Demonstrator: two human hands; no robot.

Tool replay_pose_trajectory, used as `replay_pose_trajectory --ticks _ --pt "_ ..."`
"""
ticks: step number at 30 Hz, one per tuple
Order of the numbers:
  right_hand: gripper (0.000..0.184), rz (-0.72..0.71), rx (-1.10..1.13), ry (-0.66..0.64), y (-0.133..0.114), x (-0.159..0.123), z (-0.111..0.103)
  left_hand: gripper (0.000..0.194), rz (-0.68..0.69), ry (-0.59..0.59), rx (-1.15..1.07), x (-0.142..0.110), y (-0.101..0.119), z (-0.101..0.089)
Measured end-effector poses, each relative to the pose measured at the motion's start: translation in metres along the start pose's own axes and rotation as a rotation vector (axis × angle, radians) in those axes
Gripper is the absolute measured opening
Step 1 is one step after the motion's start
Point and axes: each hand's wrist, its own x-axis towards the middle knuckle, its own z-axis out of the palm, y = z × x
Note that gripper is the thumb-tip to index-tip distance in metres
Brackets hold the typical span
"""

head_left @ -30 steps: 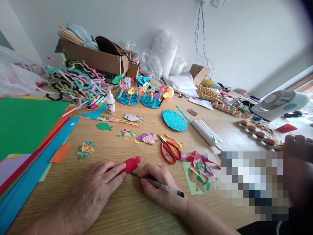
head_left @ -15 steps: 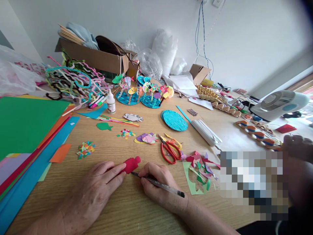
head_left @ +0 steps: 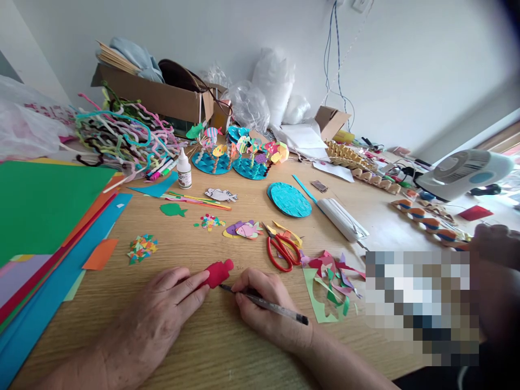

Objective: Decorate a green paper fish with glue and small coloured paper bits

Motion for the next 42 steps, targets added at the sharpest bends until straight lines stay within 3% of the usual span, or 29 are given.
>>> replay_pose_trajectory --ticks 11,20,42 --pt "0.014 0.009 0.0 0.0 -0.0008 0.0004 -0.0009 0.058 0.005 -0.02 0.074 0.0022 0.0009 -0.0027" --pt "0.013 -0.04 -0.001 0.023 -0.0019 0.001 -0.0008 0.054 -0.039 -0.074 -0.004 0.0009 0.002 -0.0068" --pt "0.014 -0.004 0.004 0.018 0.0006 0.0002 -0.0011 0.054 0.009 0.018 0.013 0.0007 -0.0003 -0.0031"
